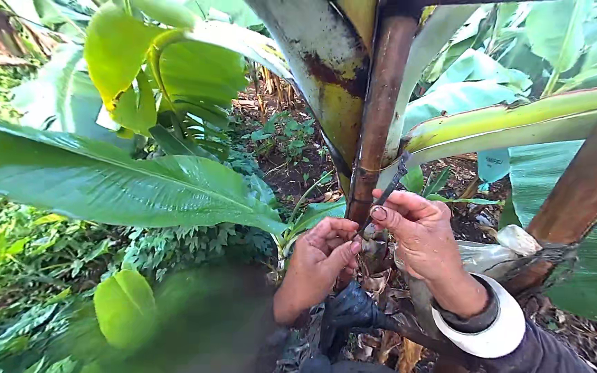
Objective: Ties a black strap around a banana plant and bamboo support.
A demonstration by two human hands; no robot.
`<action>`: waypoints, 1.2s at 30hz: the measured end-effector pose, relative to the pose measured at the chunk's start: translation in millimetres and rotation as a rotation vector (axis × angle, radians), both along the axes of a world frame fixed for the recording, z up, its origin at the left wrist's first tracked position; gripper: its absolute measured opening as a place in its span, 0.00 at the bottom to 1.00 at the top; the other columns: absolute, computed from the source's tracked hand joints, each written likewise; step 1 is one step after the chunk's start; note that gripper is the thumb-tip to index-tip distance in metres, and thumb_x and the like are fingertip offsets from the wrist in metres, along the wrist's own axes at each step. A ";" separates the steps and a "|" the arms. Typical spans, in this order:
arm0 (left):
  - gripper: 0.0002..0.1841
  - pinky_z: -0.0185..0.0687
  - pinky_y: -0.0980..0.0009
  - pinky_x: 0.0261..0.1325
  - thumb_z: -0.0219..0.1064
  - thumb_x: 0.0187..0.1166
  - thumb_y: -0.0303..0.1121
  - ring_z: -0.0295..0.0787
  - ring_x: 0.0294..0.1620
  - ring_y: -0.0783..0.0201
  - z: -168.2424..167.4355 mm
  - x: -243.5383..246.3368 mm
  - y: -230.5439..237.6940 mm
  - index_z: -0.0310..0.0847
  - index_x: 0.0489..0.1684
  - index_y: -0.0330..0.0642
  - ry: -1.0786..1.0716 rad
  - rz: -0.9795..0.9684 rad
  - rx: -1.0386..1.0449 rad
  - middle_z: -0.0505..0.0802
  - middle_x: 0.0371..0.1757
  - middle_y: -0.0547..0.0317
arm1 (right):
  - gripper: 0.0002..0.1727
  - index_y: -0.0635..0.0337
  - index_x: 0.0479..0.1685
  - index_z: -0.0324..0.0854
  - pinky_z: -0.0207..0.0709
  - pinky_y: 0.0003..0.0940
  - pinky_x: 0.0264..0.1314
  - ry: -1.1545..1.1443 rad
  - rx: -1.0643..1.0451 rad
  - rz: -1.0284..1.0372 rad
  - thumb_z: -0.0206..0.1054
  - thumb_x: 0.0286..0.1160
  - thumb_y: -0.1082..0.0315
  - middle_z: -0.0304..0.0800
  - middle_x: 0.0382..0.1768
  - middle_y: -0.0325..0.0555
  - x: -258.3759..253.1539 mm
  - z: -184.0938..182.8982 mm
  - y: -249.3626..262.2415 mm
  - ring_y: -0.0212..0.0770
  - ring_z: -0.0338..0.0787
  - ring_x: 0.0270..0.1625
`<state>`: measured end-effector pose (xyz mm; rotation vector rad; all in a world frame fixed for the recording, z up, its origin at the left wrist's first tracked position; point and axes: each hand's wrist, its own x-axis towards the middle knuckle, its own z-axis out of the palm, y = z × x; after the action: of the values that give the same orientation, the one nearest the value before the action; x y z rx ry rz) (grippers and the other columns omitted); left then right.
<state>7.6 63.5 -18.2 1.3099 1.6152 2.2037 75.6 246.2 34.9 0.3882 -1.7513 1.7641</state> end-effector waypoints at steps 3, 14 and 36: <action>0.14 0.97 0.61 0.37 0.70 0.82 0.27 0.94 0.34 0.54 8.1 2.7 3.9 0.81 0.60 0.29 0.059 0.064 -0.029 0.93 0.49 0.45 | 0.20 0.66 0.63 0.87 0.92 0.40 0.48 -0.008 -0.010 -0.015 0.76 0.71 0.76 0.95 0.40 0.54 -4.3 -8.7 -1.6 0.43 0.94 0.38; 0.10 0.95 0.62 0.35 0.68 0.84 0.28 0.93 0.29 0.56 10.3 -7.9 10.0 0.87 0.50 0.27 0.072 0.142 0.031 0.94 0.36 0.46 | 0.17 0.69 0.68 0.84 0.90 0.44 0.60 -0.024 0.058 0.027 0.65 0.83 0.75 0.94 0.53 0.59 -5.1 -19.1 -0.4 0.51 0.95 0.51; 0.13 0.96 0.59 0.42 0.78 0.75 0.29 0.94 0.33 0.54 12.0 -5.4 13.2 0.83 0.47 0.29 0.034 0.057 -0.054 0.94 0.37 0.46 | 0.12 0.71 0.55 0.86 0.90 0.42 0.55 0.036 -0.016 0.047 0.71 0.76 0.77 0.93 0.44 0.58 -2.5 -22.9 3.7 0.46 0.93 0.45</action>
<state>2.2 76.7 -6.2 1.3091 1.7328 2.1643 73.1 249.9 12.0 0.4556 -1.7144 1.7920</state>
